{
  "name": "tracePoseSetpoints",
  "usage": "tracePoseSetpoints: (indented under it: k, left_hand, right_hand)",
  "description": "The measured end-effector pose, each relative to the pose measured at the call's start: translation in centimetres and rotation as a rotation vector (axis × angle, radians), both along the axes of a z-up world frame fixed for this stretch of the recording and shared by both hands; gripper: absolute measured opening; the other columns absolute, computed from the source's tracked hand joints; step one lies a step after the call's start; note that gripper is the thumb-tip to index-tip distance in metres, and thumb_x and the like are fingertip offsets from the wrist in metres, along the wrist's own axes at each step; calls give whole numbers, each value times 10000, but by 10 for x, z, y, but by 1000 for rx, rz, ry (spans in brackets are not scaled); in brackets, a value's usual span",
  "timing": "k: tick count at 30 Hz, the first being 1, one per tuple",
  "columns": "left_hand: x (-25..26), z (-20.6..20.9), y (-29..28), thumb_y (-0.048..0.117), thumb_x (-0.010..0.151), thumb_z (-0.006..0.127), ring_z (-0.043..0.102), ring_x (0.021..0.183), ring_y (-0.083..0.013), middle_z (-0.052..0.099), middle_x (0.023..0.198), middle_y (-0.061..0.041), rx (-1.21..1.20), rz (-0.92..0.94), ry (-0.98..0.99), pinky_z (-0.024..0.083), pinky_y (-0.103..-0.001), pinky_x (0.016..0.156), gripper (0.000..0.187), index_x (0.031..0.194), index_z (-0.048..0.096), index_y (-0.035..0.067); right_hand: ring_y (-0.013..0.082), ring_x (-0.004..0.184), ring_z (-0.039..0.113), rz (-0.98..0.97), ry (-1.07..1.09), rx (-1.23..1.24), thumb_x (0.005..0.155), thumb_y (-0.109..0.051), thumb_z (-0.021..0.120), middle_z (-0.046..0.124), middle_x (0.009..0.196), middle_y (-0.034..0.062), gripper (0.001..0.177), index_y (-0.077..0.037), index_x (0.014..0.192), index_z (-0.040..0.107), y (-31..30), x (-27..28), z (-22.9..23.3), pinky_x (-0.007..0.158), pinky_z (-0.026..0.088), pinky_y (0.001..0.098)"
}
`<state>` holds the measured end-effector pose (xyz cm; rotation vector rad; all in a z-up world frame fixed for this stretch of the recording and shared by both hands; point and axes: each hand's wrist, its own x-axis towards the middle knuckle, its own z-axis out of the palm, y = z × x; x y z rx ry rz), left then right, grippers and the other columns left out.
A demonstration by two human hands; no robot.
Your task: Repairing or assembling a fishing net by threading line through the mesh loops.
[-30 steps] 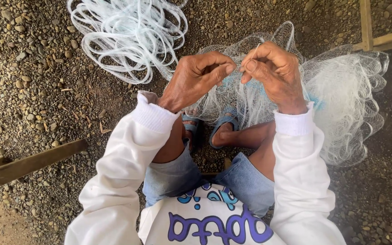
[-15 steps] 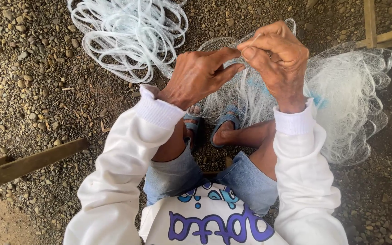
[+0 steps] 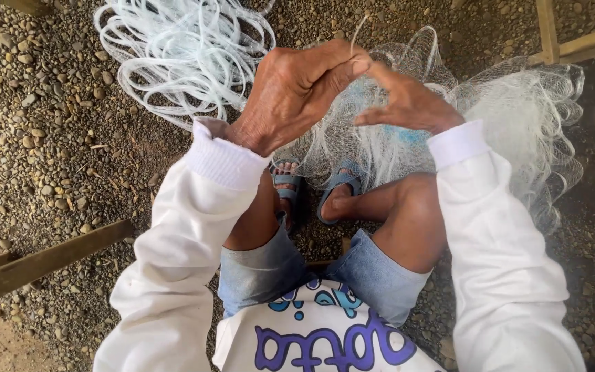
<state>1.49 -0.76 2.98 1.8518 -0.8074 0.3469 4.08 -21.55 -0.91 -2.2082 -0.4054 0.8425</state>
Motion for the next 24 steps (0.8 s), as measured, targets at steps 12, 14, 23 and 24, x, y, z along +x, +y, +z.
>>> tracePoseSetpoints:
  k: [12, 14, 23, 24]
  left_hand:
    - [20, -12, 2, 178, 965, 450, 425, 461, -91, 453, 595, -11, -315, 119, 85, 419, -224, 403, 191, 1022, 567, 38]
    - [21, -23, 3, 243, 979, 433, 481, 497, -121, 497, 589, -33, -342, 115, 87, 468, -286, 501, 201, 1069, 545, 103]
    - [18, -19, -25, 264, 942, 402, 627, 584, -111, 521, 670, 27, -98, 18, 125, 440, -244, 513, 225, 892, 538, 91]
    - [17, -15, -26, 264, 942, 402, 627, 584, -111, 521, 670, 27, -95, 17, 122, 440, -244, 513, 225, 892, 538, 91]
  right_hand:
    - [225, 800, 532, 32, -587, -98, 926, -230, 514, 558, 945, 121, 233, -27, 978, 617, -101, -1, -91, 700, 462, 336]
    - [324, 922, 542, -10, -796, -249, 874, -118, 623, 567, 1040, 219, 233, 80, 991, 584, -145, -7, -118, 791, 453, 410]
    - [302, 1279, 330, -300, 194, -197, 683, -382, 571, 389, 1378, 60, 509, -164, 1139, 518, -165, -35, -73, 985, 280, 462]
    - [302, 1279, 330, -301, 191, -194, 683, -382, 571, 389, 1378, 60, 509, -164, 1139, 518, -150, -35, -57, 985, 280, 462]
